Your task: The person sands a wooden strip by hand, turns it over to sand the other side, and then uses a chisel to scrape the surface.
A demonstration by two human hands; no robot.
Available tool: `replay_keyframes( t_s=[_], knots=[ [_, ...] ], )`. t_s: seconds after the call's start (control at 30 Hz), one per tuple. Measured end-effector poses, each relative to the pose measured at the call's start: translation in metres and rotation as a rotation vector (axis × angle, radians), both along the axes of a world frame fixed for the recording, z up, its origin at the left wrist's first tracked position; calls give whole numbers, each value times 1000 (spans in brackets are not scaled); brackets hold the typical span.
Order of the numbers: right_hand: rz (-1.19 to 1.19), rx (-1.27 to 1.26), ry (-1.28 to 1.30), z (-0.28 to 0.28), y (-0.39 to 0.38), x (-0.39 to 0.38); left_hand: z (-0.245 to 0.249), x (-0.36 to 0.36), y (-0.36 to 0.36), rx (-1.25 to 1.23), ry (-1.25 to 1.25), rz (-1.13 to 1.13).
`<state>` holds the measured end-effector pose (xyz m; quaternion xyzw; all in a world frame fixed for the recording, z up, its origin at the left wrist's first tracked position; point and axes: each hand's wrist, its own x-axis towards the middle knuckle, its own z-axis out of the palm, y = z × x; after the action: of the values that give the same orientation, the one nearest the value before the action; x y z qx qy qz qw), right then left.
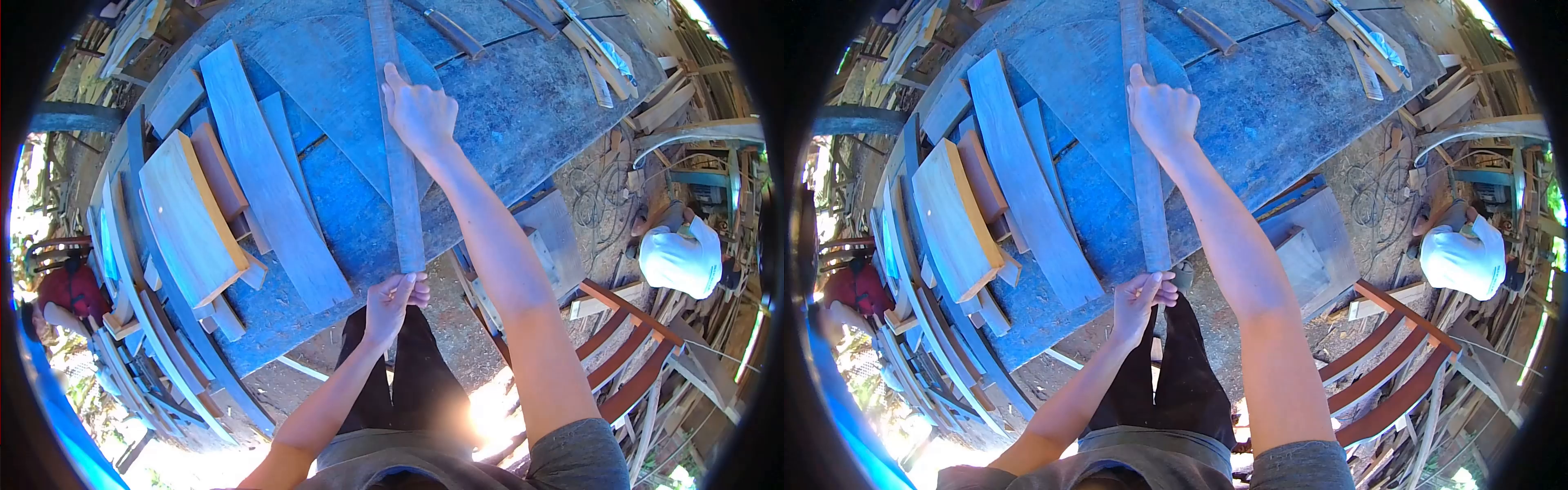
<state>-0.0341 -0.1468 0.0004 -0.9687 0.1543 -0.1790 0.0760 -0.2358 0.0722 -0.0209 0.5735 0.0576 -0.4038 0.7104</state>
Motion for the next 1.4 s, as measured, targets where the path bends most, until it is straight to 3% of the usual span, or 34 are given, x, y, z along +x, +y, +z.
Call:
replay_keyframes(
  t_s=[0.33,0.47,0.6,0.77,1.0,1.1,1.3,1.4],
  knots=[
    [76,28,203,21,61,-179,-7,-9,-2,-183,191,137],
    [108,55,227,25,61,-183,6,-7,-14,-123,240,295],
    [124,-50,138,25,43,-136,-3,1,-10,-154,130,203],
    [10,34,-4,4,23,-43,5,11,-11,-82,91,143],
    [134,105,171,23,77,-211,-1,8,-10,-103,122,143],
    [159,82,174,20,75,-212,-4,6,-8,-110,114,166],
    [35,72,-15,5,59,-124,5,9,-9,-110,92,129],
    [57,72,86,16,73,-183,6,6,-1,-177,137,121]
  ],
)
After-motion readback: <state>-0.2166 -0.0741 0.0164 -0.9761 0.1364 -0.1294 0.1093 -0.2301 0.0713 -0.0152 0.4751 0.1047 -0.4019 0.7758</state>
